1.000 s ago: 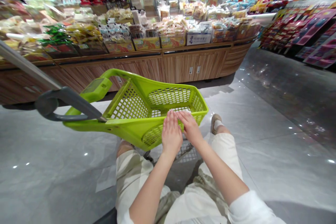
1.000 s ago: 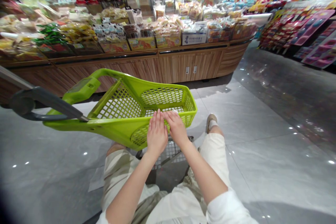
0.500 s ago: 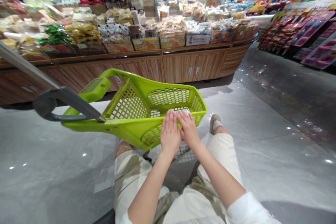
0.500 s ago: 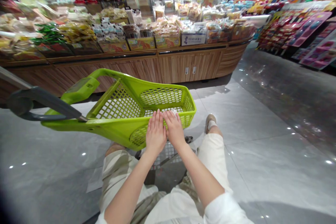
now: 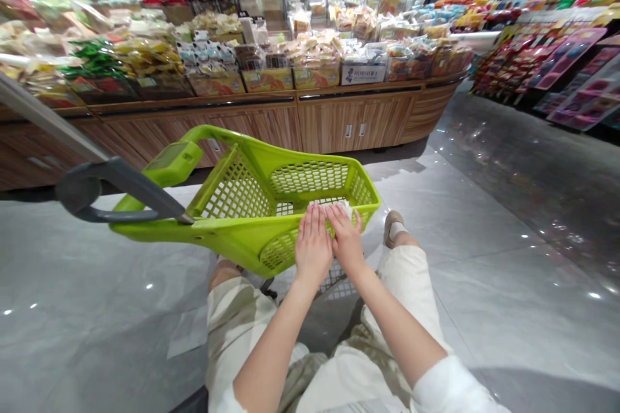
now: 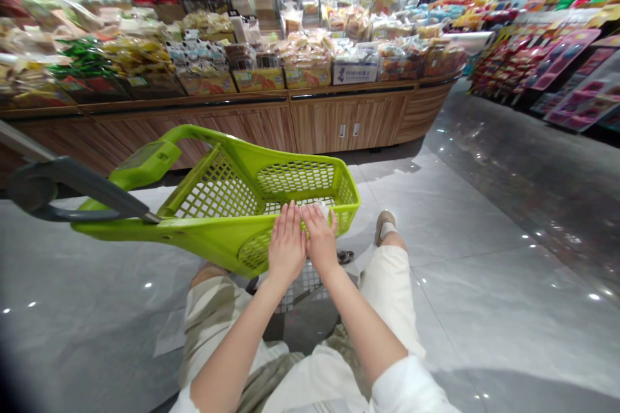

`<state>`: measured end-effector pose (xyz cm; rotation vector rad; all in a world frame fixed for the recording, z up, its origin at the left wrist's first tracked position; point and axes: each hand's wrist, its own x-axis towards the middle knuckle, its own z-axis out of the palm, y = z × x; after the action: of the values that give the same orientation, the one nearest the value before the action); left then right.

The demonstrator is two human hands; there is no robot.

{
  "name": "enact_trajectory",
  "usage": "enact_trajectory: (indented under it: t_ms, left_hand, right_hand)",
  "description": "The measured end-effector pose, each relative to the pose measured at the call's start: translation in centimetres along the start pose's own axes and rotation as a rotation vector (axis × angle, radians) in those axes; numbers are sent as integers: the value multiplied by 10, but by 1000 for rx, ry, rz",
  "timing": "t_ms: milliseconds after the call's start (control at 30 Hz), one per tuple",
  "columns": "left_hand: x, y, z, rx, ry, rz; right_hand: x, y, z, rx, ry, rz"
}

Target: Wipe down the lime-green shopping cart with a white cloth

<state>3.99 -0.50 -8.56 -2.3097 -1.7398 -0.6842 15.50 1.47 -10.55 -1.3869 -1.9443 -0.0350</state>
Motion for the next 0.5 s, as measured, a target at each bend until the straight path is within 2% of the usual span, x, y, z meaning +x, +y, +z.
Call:
enact_trajectory:
  t_ms: [67,133,233,300,367,500]
  left_hand:
    - [0,-2,-1,20,-16,0]
    - [-1,-2,-3,26,-22,-6]
    - [0,-2,-4,15,-21,-9]
    - [0,0,-3,8,-14,-8]
    - [0,1,-2,5,-4,-9]
    - [-1,0,-1,14,-1,-5]
  right_hand:
    - [-1,5,-4,11,-52,-46]
    - [-5,32,-12,6,-44,-17]
    - [-9,82,-20,2,100,200]
    - [-9,94,-20,2,191,337]
    - [-7,79,-15,-5,206,341]
    - [-3,15,-3,19,40,42]
